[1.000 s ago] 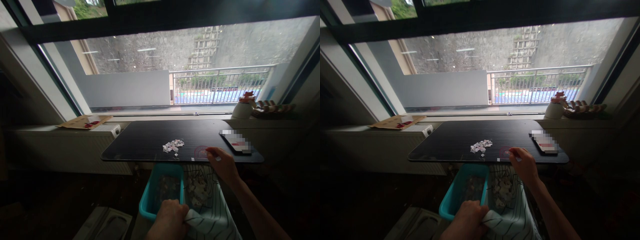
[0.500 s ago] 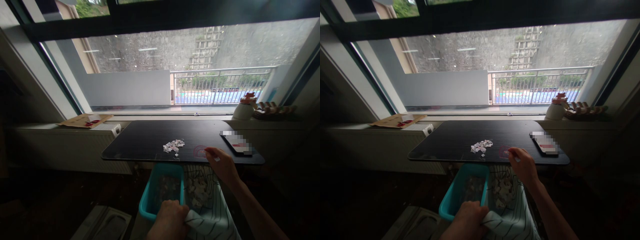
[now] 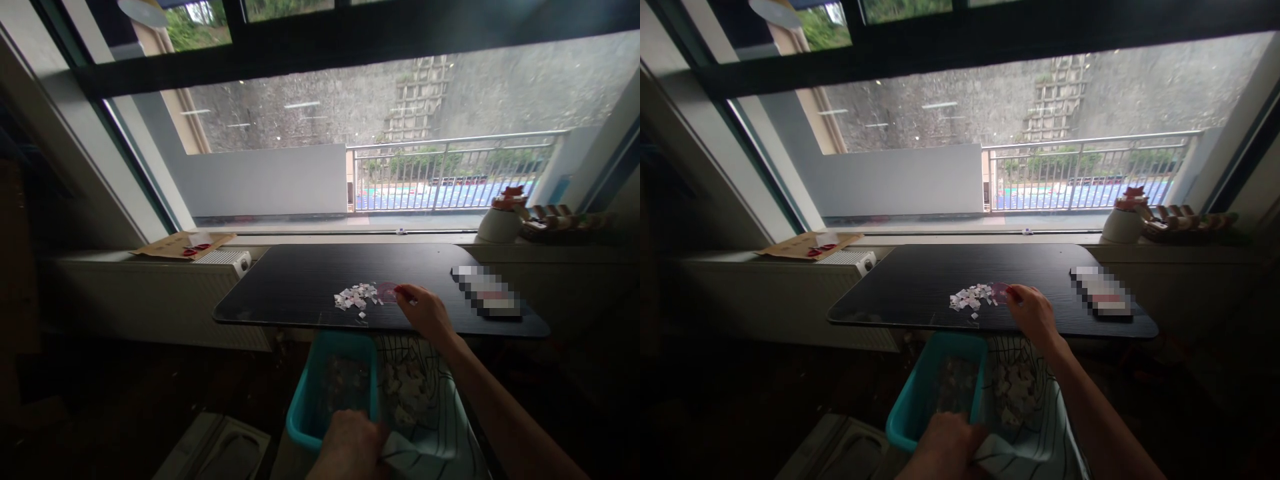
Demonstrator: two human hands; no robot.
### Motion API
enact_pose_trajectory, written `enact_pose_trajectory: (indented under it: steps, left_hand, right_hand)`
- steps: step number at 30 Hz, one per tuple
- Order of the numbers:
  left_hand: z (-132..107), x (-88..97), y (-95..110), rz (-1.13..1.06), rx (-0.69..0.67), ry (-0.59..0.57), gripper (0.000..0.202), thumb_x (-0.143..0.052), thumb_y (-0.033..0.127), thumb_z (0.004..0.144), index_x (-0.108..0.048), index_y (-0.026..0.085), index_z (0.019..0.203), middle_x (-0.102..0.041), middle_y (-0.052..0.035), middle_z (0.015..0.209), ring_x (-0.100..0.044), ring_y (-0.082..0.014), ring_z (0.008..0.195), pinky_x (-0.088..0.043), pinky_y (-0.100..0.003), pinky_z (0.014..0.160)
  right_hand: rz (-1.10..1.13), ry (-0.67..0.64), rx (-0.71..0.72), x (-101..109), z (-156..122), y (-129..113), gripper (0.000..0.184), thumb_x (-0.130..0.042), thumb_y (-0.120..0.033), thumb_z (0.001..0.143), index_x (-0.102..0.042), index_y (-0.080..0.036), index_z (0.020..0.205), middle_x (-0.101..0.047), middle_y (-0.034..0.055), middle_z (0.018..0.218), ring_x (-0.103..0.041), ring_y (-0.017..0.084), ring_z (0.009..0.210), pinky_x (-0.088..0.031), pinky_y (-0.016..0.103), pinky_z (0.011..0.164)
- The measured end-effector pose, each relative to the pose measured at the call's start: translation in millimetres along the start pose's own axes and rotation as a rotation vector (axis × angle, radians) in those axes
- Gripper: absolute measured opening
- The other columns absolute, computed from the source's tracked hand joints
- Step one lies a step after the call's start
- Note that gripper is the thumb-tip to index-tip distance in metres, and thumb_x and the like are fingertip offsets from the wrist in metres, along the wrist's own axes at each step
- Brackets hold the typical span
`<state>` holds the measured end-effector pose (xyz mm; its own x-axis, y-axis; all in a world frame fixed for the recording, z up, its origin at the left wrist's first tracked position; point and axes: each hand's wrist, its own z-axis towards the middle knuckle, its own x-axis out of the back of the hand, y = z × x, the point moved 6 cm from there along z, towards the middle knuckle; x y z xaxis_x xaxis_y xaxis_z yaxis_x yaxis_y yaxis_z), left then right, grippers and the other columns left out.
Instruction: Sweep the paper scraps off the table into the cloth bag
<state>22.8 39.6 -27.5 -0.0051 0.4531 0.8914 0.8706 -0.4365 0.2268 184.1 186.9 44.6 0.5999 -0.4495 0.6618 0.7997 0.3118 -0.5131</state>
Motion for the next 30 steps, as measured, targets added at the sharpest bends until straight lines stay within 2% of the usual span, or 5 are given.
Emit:
enact_pose_trajectory:
  steps: [4,10,19,24,30]
  left_hand:
    - [-1.4,1.0,-1.6,-0.007,-0.002,0.048,0.032,-0.051,0.033,0.072,-0.070,0.017,0.094,-0.068,-0.0140,0.090,-0.064,-0.0329,0.083,-0.050,-0.039,0.072]
    - [-0.3,-1.5,-1.9,0.004,0.007,0.015,0.033,-0.053,0.033,0.071,-0.070,0.018,0.094,-0.069,-0.0126,0.090,-0.065,-0.0317,0.081,-0.051,-0.037,0.069]
    - [-1.7,0.2,-2.0,-0.010,-0.005,0.037,0.029,-0.054,0.033,0.071,-0.070,0.018,0.091,-0.069,-0.0117,0.086,-0.065,-0.0310,0.080,-0.051,-0.037,0.069]
    - [-1.0,-1.6,-2.1,-0.015,-0.011,0.077,0.028,-0.054,0.036,0.073,-0.069,0.019,0.090,-0.068,-0.0110,0.088,-0.065,-0.0296,0.079,-0.050,-0.036,0.070]
    - [-1.9,-1.3,-1.7,-0.004,-0.001,0.051,0.029,-0.052,0.034,0.073,-0.069,0.019,0.091,-0.068,-0.0117,0.088,-0.064,-0.0308,0.080,-0.050,-0.038,0.070]
  right_hand:
    - [-0.032,0.014,-0.022,8.5,-2.1,3.6,0.030,-0.047,-0.037,0.083,-0.070,-0.022,0.095,-0.071,0.0058,0.085,-0.062,0.020,0.076,-0.045,0.031,0.070]
    - [-0.029,-0.027,-0.010,-3.1,4.3,4.4,0.031,-0.046,-0.036,0.084,-0.070,-0.021,0.096,-0.072,0.0061,0.086,-0.063,0.021,0.077,-0.045,0.030,0.068]
    - [-0.040,-0.055,-0.012,-4.6,10.0,0.7,0.032,-0.045,-0.036,0.084,-0.070,-0.021,0.097,-0.071,0.0051,0.085,-0.062,0.019,0.074,-0.044,0.028,0.066]
    - [-0.128,-0.035,-0.041,10.3,3.0,4.8,0.029,-0.047,-0.034,0.083,-0.070,-0.021,0.095,-0.070,0.0060,0.083,-0.062,0.021,0.076,-0.043,0.031,0.068]
    - [-0.163,-0.068,-0.045,21.5,-1.5,7.3,0.027,-0.045,-0.033,0.084,-0.069,-0.022,0.092,-0.070,0.0044,0.080,-0.062,0.021,0.078,-0.043,0.029,0.067]
